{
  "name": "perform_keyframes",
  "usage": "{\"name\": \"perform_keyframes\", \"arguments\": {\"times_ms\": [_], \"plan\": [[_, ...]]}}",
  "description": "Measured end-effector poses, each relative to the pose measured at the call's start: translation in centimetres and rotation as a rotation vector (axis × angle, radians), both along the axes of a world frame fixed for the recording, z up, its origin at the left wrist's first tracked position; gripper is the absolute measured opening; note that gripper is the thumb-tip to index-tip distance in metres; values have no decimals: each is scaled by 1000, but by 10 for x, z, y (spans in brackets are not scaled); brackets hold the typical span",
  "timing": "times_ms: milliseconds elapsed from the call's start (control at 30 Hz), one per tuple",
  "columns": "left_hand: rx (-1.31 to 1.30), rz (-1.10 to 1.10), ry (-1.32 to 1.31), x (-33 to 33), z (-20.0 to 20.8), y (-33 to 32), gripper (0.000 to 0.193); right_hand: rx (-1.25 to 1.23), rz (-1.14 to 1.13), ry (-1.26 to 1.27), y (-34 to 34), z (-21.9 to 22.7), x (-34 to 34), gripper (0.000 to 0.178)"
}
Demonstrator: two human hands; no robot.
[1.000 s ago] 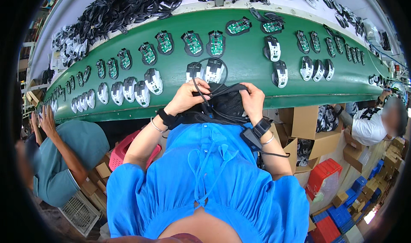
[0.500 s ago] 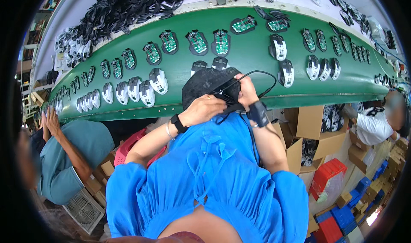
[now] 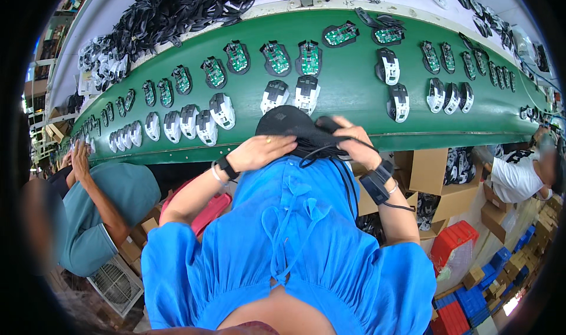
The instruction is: Assembling the external shell and internal components of gaming mice on a production line.
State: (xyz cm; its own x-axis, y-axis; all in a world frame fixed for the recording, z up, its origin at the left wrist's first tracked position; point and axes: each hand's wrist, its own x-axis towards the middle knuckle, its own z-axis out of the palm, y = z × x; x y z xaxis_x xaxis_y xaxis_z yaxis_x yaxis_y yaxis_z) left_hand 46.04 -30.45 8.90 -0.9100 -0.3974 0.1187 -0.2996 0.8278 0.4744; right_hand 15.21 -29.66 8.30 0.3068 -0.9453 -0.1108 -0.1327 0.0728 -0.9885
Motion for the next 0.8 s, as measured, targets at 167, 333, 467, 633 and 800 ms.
{"name": "perform_keyframes", "arguments": {"times_ms": [167, 333, 467, 633, 800], "plan": [[-74, -44, -4, 13, -5, 3, 42, 658, -125, -521, -6, 4, 15, 31], [-205, 20, -60, -21, -11, 0, 31, 838, -235, -617, -53, 9, 42, 23], [-175, 91, -76, -32, -20, 3, 28, 793, 221, -308, -78, 15, 50, 40], [-355, 36, 88, -14, -32, 21, 29, 254, 711, 441, -90, 24, 37, 26], [-432, -2, 8, -11, -32, 27, 28, -24, 684, 600, -89, 1, 34, 25]]}}
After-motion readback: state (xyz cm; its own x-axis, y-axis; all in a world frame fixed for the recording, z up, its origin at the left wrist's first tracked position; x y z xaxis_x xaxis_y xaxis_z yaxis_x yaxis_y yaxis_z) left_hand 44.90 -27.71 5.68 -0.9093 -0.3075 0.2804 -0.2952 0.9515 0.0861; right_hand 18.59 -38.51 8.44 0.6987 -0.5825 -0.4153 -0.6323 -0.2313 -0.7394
